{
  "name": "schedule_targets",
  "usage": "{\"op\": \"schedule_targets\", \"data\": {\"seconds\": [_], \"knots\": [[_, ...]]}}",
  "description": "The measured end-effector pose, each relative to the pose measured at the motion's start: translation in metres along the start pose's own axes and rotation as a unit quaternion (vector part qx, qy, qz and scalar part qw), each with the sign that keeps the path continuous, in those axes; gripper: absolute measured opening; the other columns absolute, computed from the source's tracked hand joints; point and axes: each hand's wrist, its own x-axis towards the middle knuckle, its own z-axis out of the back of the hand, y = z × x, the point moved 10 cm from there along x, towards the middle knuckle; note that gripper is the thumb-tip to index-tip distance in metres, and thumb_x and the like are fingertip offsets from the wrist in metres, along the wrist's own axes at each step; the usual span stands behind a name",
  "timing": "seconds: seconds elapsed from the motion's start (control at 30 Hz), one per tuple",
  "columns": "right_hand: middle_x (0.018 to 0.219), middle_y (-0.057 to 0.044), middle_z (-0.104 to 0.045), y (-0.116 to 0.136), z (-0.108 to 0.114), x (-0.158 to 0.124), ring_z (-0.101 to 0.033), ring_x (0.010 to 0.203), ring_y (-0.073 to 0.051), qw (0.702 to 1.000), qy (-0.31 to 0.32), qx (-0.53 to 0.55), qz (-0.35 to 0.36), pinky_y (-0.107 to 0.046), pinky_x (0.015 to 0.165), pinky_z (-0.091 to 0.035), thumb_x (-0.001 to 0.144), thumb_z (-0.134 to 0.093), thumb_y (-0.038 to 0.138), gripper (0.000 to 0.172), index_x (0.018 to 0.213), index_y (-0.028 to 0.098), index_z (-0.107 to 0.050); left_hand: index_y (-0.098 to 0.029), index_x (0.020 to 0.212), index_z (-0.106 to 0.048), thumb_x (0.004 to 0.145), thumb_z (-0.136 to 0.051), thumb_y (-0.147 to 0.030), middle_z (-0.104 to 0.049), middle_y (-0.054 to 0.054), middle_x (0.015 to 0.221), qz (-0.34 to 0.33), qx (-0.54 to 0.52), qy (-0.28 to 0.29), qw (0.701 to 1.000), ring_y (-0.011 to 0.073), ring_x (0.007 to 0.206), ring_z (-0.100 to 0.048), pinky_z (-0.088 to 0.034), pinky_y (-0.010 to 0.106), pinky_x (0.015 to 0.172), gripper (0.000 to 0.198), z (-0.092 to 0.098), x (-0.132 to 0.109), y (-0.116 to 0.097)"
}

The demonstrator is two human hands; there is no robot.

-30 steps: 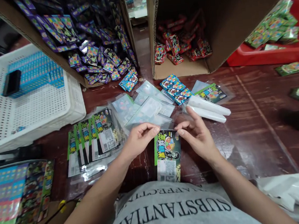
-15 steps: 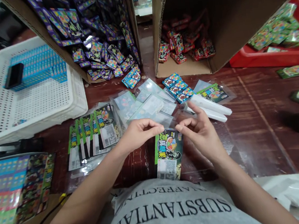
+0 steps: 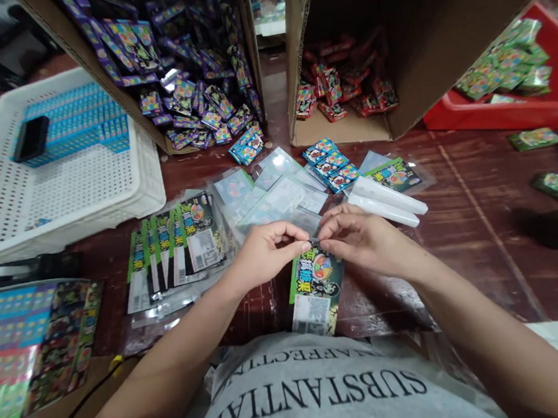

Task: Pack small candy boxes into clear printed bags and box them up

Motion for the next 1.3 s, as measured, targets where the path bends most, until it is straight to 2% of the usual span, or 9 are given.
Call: {"op": "schedule_targets", "data": {"seconds": [0.23, 0.4, 0.6, 0.67, 0.77, 0.87, 1.0, 1.13, 1.3], "knots": [[0.109, -0.011, -0.061, 0.010, 0.001, -0.013, -0.061, 0.107, -0.031, 0.982, -0.111, -0.136, 0.070, -0.052, 0.088, -0.055, 0.090, -0.069, 0.041, 0.021, 0.107, 0.030, -0.068, -0.021, 0.087, -0.075, 0.080, -0.075, -0.025, -0.078, 0.004, 0.088, -0.003, -0.020, -0.033, 0.999, 0.0181, 0.080, -0.071, -0.059, 0.038, 0.082, 0.008, 0.008, -0.012, 0.007], [0.100, -0.009, -0.073, 0.014, -0.033, 0.010, -0.072, 0.091, -0.034, 0.980, 0.042, -0.154, 0.119, -0.053, 0.077, -0.061, 0.092, -0.060, 0.049, 0.019, 0.104, 0.041, -0.073, -0.018, 0.090, -0.075, 0.080, -0.080, -0.030, -0.076, 0.006, 0.093, -0.022, -0.060, -0.049, 0.997, 0.0176, 0.086, -0.070, -0.057, 0.035, 0.086, 0.016, 0.024, -0.037, 0.017], [0.099, -0.011, -0.077, 0.067, -0.092, 0.099, -0.076, 0.084, -0.029, 0.986, 0.118, 0.014, 0.118, -0.037, 0.065, -0.066, 0.087, -0.069, 0.054, 0.023, 0.101, 0.038, -0.076, -0.025, 0.145, -0.048, 0.065, -0.092, -0.029, -0.070, 0.013, 0.122, -0.010, -0.099, -0.204, 0.974, 0.0261, 0.106, -0.070, -0.059, 0.035, 0.082, 0.091, 0.100, -0.145, 0.021], [0.096, -0.009, -0.075, 0.096, -0.128, 0.128, -0.073, 0.076, -0.024, 0.981, 0.122, 0.103, 0.109, -0.031, 0.055, -0.064, 0.087, -0.070, 0.052, 0.024, 0.102, 0.034, -0.075, -0.025, 0.145, -0.050, 0.071, -0.087, -0.028, -0.072, 0.010, 0.118, 0.013, 0.006, -0.249, 0.968, 0.0278, 0.103, -0.071, -0.060, 0.037, 0.082, 0.083, 0.122, -0.194, 0.017], [0.104, -0.008, -0.072, 0.138, -0.209, 0.159, -0.072, 0.086, -0.023, 0.944, 0.222, 0.220, 0.103, -0.034, 0.065, -0.067, 0.087, -0.071, 0.054, 0.031, 0.107, 0.030, -0.073, -0.028, 0.142, -0.055, 0.090, -0.065, -0.020, -0.073, 0.007, 0.123, 0.031, 0.208, -0.378, 0.902, 0.0271, 0.106, -0.071, -0.058, 0.039, 0.091, 0.054, 0.164, -0.268, 0.007], [0.114, -0.012, -0.073, 0.154, -0.294, 0.181, -0.073, 0.095, -0.025, 0.897, 0.344, 0.275, 0.016, -0.037, 0.073, -0.067, 0.092, -0.057, 0.066, 0.049, 0.115, 0.026, -0.072, -0.035, 0.149, -0.049, 0.092, -0.051, -0.006, -0.060, 0.007, 0.147, 0.052, 0.432, -0.495, 0.752, 0.0311, 0.134, -0.057, -0.044, 0.049, 0.109, 0.064, 0.193, -0.327, -0.004], [0.099, -0.011, -0.077, 0.167, -0.383, 0.186, -0.073, 0.072, -0.021, 0.829, 0.514, 0.218, -0.031, -0.030, 0.053, -0.062, 0.087, -0.068, 0.062, 0.053, 0.120, 0.021, -0.069, -0.039, 0.150, -0.047, 0.093, -0.052, -0.004, -0.054, 0.007, 0.153, 0.086, 0.595, -0.521, 0.606, 0.0339, 0.140, -0.051, -0.028, 0.055, 0.116, 0.068, 0.208, -0.359, 0.007], [0.112, -0.006, -0.075, 0.200, -0.411, 0.192, -0.073, 0.088, -0.021, 0.820, 0.537, 0.141, 0.140, -0.037, 0.074, -0.063, 0.079, -0.082, 0.040, 0.050, 0.125, 0.025, -0.068, -0.035, 0.154, -0.042, 0.094, -0.060, -0.014, -0.046, 0.011, 0.158, 0.114, 0.604, -0.511, 0.601, 0.0352, 0.145, -0.044, -0.021, 0.056, 0.120, 0.065, 0.217, -0.370, 0.027], [0.117, -0.007, -0.070, 0.246, -0.399, 0.189, -0.066, 0.109, -0.025, 0.816, 0.406, 0.050, 0.409, -0.044, 0.096, -0.054, 0.093, -0.067, 0.030, 0.034, 0.128, 0.030, -0.067, -0.024, 0.159, -0.029, 0.082, -0.081, -0.036, -0.056, 0.019, 0.148, 0.018, 0.592, -0.581, 0.559, 0.0347, 0.142, -0.047, -0.022, 0.055, 0.123, 0.094, 0.210, -0.393, 0.018]]}}
